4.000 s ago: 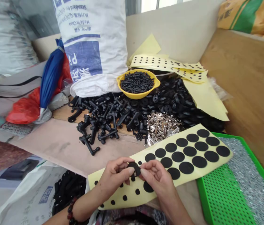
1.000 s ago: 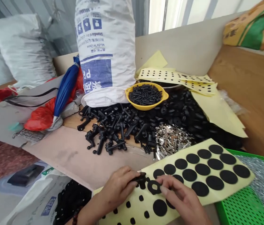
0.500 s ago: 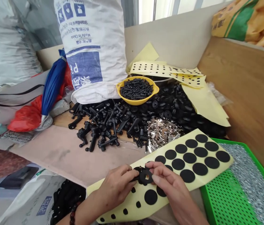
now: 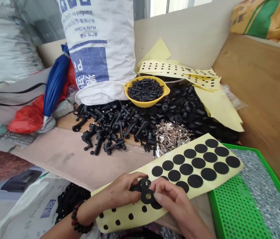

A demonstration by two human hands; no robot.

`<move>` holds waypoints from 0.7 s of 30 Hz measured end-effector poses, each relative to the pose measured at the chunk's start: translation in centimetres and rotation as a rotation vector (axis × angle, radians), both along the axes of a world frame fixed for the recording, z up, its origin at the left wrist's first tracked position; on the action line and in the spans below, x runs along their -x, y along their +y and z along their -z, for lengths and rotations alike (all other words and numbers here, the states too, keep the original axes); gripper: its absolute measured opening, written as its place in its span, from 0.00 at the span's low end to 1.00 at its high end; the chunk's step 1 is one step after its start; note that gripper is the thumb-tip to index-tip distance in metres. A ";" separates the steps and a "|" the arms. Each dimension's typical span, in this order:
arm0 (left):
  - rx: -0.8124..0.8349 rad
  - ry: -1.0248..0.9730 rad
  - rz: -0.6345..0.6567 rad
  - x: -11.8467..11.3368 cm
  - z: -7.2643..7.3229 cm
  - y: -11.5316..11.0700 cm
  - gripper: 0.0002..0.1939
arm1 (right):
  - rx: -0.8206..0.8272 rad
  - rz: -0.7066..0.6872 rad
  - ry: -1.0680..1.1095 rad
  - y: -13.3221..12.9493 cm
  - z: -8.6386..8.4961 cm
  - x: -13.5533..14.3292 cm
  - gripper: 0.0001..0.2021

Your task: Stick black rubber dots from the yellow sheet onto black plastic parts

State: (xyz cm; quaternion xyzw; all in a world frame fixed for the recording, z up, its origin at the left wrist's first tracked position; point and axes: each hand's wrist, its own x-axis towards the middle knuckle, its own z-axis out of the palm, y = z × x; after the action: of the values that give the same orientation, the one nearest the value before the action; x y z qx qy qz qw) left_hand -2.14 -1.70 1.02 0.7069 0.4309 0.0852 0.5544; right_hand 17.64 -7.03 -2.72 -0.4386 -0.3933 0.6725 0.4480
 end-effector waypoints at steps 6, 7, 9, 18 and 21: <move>0.359 -0.203 -0.123 -0.6 1.3 0.5 0.22 | 0.008 0.119 0.011 -0.2 -0.4 -0.5 0.14; 0.337 -0.215 -0.129 -0.6 1.4 0.5 0.22 | 0.019 0.141 0.000 -0.1 -0.5 -0.6 0.14; 0.336 -0.223 -0.134 -0.5 1.5 0.4 0.22 | 0.037 0.155 -0.029 0.1 -0.6 -0.7 0.15; 0.372 -0.205 -0.124 -0.4 0.1 0.5 0.16 | 0.019 0.136 -0.112 0.6 -0.1 -0.1 0.15; 0.367 -0.204 -0.109 -0.5 -0.8 0.6 0.15 | 0.014 0.136 -0.110 0.4 0.0 -0.2 0.15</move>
State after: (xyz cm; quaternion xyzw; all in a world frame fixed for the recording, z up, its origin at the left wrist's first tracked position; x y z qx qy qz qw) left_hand -1.61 -1.10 1.80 0.5575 0.4185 0.1061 0.7091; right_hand 17.83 -6.61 -2.74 -0.5038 -0.3820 0.6180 0.4673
